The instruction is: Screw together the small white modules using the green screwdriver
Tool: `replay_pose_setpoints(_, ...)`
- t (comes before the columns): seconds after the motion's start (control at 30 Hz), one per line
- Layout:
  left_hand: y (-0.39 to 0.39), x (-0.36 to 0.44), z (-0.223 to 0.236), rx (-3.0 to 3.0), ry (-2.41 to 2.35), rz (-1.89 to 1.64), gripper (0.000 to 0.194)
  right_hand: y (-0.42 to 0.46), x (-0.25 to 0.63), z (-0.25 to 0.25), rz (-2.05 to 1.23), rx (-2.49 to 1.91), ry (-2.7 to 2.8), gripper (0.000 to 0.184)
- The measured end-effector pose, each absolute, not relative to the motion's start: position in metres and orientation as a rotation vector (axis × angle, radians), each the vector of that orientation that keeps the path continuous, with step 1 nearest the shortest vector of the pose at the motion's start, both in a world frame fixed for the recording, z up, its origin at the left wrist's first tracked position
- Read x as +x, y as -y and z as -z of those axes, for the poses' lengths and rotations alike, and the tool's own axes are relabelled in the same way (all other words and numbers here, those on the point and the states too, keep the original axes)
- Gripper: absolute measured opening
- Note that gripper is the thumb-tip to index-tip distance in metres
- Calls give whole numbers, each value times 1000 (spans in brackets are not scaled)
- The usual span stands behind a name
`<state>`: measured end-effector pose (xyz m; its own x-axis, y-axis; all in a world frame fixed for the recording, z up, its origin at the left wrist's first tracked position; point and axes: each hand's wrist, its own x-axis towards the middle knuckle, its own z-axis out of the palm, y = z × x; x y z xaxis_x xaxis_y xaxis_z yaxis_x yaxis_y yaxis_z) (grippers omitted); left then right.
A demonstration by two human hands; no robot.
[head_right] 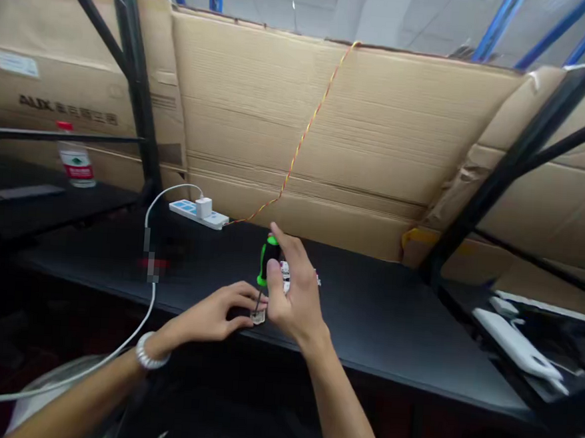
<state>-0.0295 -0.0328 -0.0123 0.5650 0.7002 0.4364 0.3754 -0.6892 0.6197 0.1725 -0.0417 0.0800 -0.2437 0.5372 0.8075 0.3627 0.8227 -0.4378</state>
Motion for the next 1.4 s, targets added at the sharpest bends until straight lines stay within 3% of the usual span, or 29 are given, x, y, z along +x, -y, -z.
replay_pose_setpoints(0.3,32,-29,12,2350,-873,-932,24,42,173,-80,-189,-677,1851,53)
replay_pose_setpoints(0.5,33,-29,12,2352,-895,-953,20,41,172,-80,-73,-717,1792,44)
replay_pose_setpoints(0.67,33,-29,11,2346,-868,-936,24,41,172,-79,-213,-656,1862,53)
replay_pose_setpoints(0.9,33,-29,11,2345,-889,-943,21,40,170,-79,-50,-734,1756,42)
replay_pose_setpoints(1.07,32,-30,11,2353,-862,-930,24,39,172,-79,-184,-672,1836,49)
replay_pose_setpoints(1.23,32,-30,12,2354,-878,-934,21,39,170,-79,-42,-733,1764,43)
replay_pose_setpoints(1.4,33,-30,10,2343,-881,-912,25,38,171,-79,-120,-702,1798,53)
